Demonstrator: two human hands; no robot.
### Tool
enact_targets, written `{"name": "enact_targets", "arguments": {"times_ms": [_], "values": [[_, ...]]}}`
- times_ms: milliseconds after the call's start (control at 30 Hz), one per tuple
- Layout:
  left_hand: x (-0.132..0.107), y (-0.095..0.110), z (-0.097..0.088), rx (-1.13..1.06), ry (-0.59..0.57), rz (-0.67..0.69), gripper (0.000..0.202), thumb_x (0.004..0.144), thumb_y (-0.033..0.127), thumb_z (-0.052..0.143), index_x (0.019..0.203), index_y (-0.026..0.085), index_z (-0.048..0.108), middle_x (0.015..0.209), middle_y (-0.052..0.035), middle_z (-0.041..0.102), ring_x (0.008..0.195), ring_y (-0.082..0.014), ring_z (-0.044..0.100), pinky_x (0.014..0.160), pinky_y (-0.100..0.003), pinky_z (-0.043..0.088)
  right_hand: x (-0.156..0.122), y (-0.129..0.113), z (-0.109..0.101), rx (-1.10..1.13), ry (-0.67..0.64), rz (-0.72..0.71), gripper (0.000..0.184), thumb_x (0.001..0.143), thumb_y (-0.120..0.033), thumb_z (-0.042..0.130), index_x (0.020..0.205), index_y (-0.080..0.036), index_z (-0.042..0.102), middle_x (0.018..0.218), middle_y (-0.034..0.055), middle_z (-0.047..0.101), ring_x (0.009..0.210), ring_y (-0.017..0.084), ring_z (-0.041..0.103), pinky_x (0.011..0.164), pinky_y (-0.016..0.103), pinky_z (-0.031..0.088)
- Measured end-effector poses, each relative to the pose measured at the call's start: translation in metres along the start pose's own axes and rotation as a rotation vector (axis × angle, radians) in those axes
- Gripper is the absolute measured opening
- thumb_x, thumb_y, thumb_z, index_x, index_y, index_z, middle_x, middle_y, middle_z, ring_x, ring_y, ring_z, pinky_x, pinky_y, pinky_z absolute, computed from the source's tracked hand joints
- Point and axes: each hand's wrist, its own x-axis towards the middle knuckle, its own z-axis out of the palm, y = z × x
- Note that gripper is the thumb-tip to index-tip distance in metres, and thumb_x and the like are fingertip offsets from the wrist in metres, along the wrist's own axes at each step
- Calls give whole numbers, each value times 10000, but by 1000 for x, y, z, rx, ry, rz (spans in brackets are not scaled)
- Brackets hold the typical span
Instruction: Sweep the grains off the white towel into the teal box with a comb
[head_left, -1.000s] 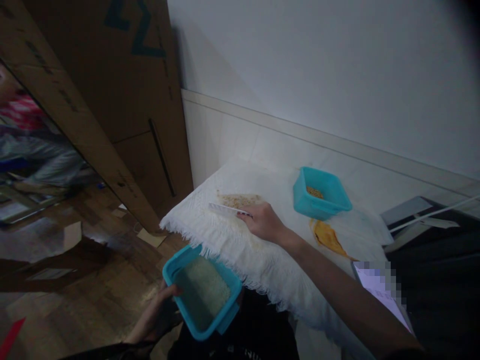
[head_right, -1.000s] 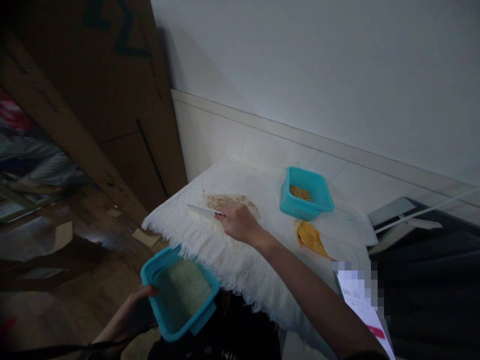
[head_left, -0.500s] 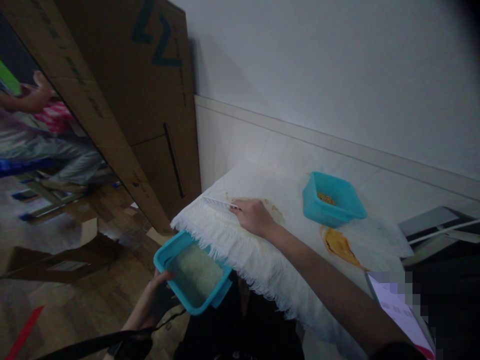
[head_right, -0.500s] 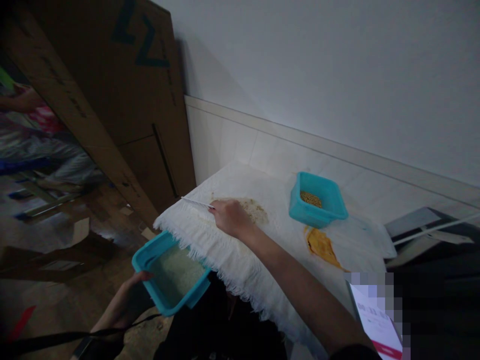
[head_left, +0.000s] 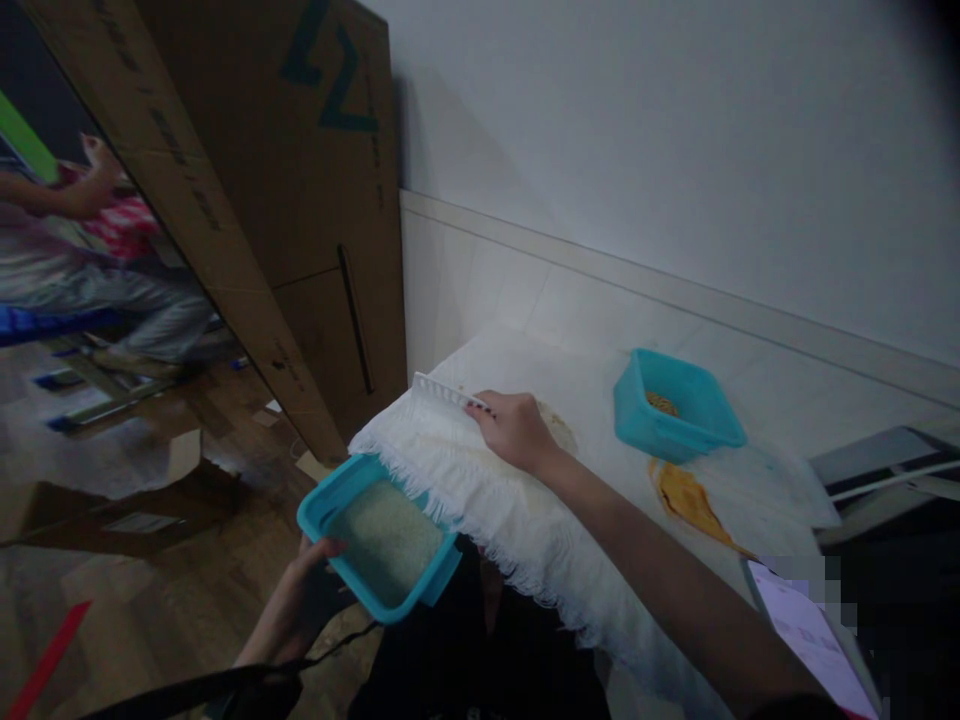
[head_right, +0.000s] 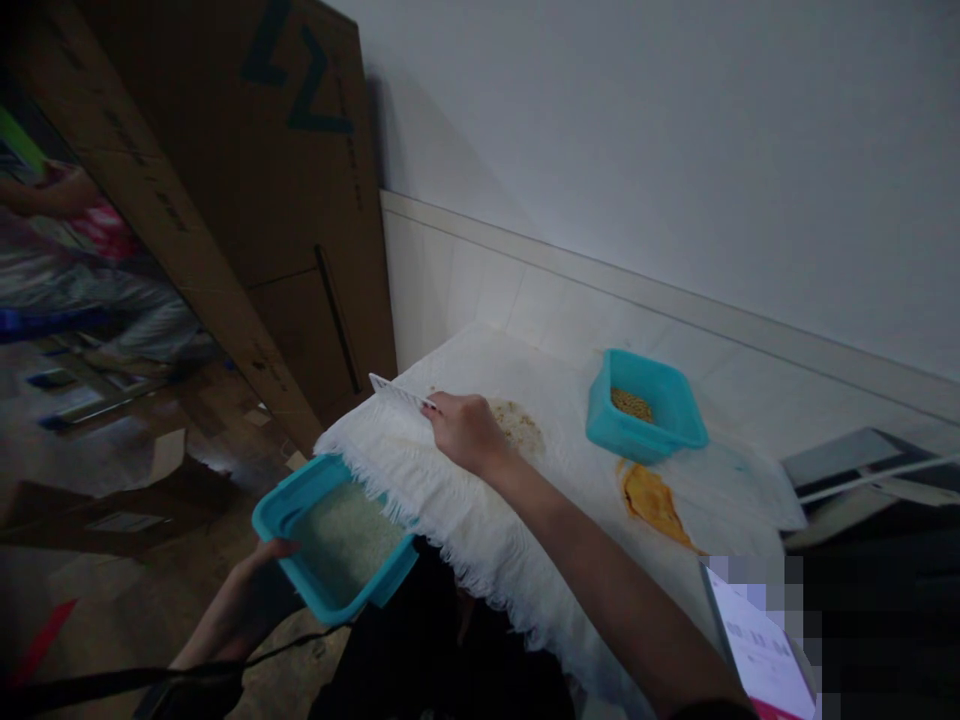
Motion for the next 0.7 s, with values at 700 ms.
{"name": "enact_targets", "arguments": {"times_ms": [700], "values": [[-23, 5, 21, 67, -21, 67, 585, 797, 292, 798, 1314, 342, 529, 1048, -28, 710, 857, -284, 736, 825, -490, 606, -8, -28, 18, 118, -99, -105, 165, 991, -150, 658, 972, -177, 820, 905, 78, 848, 797, 196, 787, 734, 258, 526]]}}
